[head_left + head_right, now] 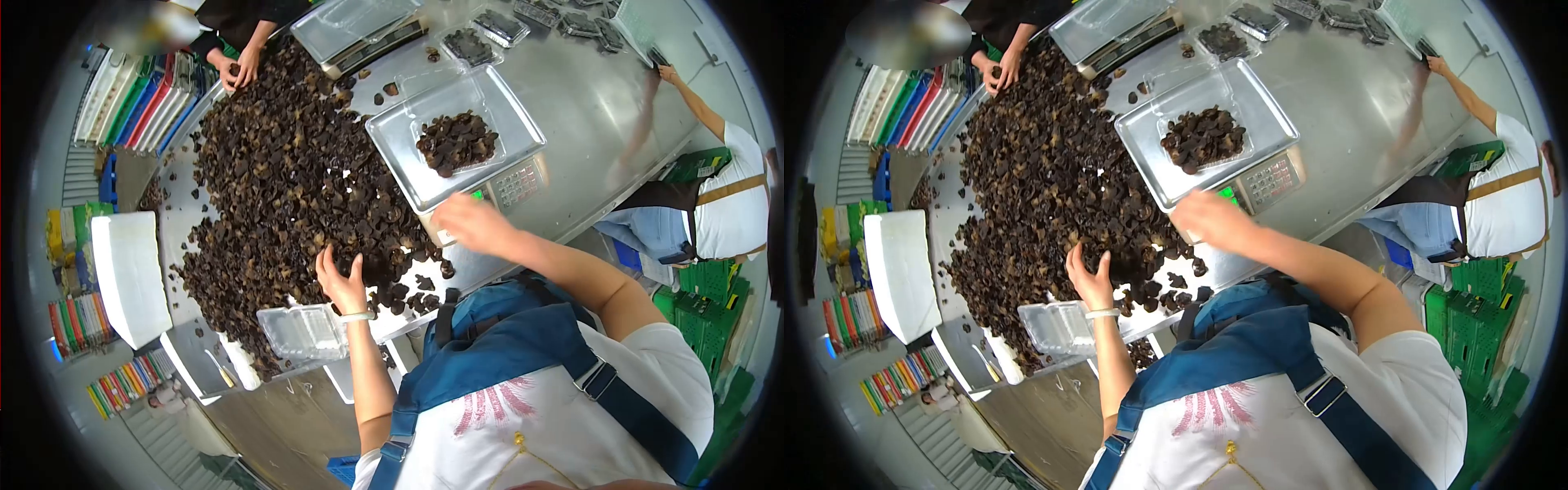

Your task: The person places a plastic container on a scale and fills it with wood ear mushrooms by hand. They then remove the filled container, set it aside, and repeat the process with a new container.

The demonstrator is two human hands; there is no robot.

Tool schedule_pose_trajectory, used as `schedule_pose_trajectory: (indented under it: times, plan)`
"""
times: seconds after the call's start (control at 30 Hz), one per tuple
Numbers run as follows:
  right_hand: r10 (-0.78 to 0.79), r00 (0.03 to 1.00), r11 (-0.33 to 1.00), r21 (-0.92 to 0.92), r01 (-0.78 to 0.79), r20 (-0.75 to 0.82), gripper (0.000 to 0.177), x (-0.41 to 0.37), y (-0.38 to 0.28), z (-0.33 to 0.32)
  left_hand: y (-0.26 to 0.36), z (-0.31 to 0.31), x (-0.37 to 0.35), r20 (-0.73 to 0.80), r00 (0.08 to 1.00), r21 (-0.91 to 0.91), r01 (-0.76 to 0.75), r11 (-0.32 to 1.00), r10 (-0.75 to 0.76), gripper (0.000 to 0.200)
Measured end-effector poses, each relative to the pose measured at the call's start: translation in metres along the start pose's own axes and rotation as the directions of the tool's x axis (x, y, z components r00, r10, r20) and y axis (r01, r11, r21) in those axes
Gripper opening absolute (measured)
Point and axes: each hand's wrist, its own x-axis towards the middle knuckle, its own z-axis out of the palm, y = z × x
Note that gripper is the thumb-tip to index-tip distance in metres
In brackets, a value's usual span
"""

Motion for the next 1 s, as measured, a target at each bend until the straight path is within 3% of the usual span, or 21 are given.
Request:
schedule_pose_trajectory:
  times: [0.07,0.1,0.17,0.2,0.27,0.3,0.33,0.4,0.47,0.57,0.63,0.67,0.7,0.73,0.77,0.8,0.87,0.9,0.93,1.0]
  plan:
    - [0.164,0.966,0.974,-0.12,-0.19,-0.198,0.019,0.015,0.017,-0.033,0.016,0.023,0.026,0.263,0.948,-0.402,0.278,0.872,-0.181,0.03]
    - [0.142,0.965,0.972,-0.154,-0.178,-0.22,0.021,0.021,0.029,-0.04,0.042,0.032,0.042,0.315,0.938,-0.49,0.293,0.821,-0.147,0.022]
    - [0.091,0.959,0.963,-0.223,-0.154,-0.267,0.027,0.033,0.052,-0.05,0.094,0.061,0.07,0.264,0.96,-0.579,0.079,0.812,0.095,0.018]
    - [0.075,0.977,0.951,-0.279,-0.13,-0.198,0.028,0.038,0.06,-0.052,0.12,0.073,0.08,0.312,0.939,-0.584,0.07,0.809,0.143,0.023]
    - [0.058,0.997,0.922,-0.381,-0.074,-0.054,0.032,0.046,0.079,-0.051,0.158,0.103,0.093,0.21,0.875,-0.462,-0.304,0.833,0.436,0.04]
    - [0.093,0.991,0.912,-0.391,-0.123,-0.094,0.035,0.044,0.095,-0.044,0.165,0.123,0.094,0.31,0.827,-0.411,-0.329,0.85,0.47,0.045]
    - [0.147,0.981,0.911,-0.369,-0.184,-0.126,0.035,0.046,0.1,-0.047,0.169,0.138,0.095,0.358,0.77,-0.276,-0.454,0.847,0.529,0.044]
    - [0.258,0.949,0.899,-0.315,-0.304,-0.181,0.035,0.046,0.104,-0.047,0.18,0.153,0.096,0.337,0.775,-0.153,-0.515,0.843,0.534,0.043]
    - [0.212,0.965,0.931,-0.267,-0.248,-0.156,0.04,0.04,0.104,-0.048,0.19,0.149,0.1,0.388,0.788,-0.234,-0.418,0.878,0.479,0.045]
    - [0.242,0.938,0.94,-0.179,-0.29,-0.247,0.039,0.031,0.095,-0.071,0.183,0.133,0.108,0.386,0.813,-0.473,-0.231,0.85,0.436,0.047]
    - [0.269,0.916,0.932,-0.16,-0.326,-0.299,0.036,0.021,0.1,-0.076,0.169,0.134,0.115,0.395,0.887,-0.52,0.004,0.854,0.237,0.042]
    - [0.19,0.956,0.954,-0.187,-0.234,-0.225,0.034,0.02,0.105,-0.072,0.162,0.141,0.122,0.421,0.901,-0.525,0.146,0.839,0.107,0.04]
    - [0.108,0.983,0.969,-0.206,-0.137,-0.148,0.033,0.019,0.111,-0.068,0.161,0.149,0.134,0.536,0.843,-0.46,0.346,0.818,-0.055,0.036]
    - [0.019,0.997,0.975,-0.22,-0.035,-0.071,0.032,0.019,0.114,-0.065,0.165,0.16,0.145,0.628,0.774,-0.538,0.506,0.675,-0.08,0.042]
    - [0.029,0.999,0.982,-0.185,-0.023,0.03,0.028,0.025,0.11,-0.065,0.17,0.176,0.157,0.701,0.708,-0.599,0.646,0.474,-0.079,0.049]
    - [0.039,0.999,0.987,-0.159,-0.035,0.021,0.028,0.027,0.108,-0.064,0.176,0.189,0.168,0.766,0.64,-0.612,0.752,0.245,-0.053,0.057]
    - [0.061,0.998,0.992,-0.114,-0.06,0.004,0.027,0.028,0.108,-0.064,0.19,0.199,0.186,0.83,0.554,-0.557,0.83,0.031,0.063,0.074]
    - [0.06,0.996,0.997,-0.046,-0.063,-0.058,0.027,0.03,0.103,-0.078,0.19,0.2,0.191,0.797,0.587,-0.598,0.8,0.049,0.143,0.077]
    - [0.176,0.962,0.984,0.023,-0.174,-0.207,0.025,0.024,0.101,-0.087,0.197,0.19,0.192,0.743,0.649,-0.666,0.741,0.086,0.162,0.07]
    - [0.402,0.79,0.916,0.207,-0.345,-0.462,0.021,-0.002,0.101,-0.103,0.177,0.177,0.187,0.662,0.682,-0.749,0.58,0.32,0.312,0.064]
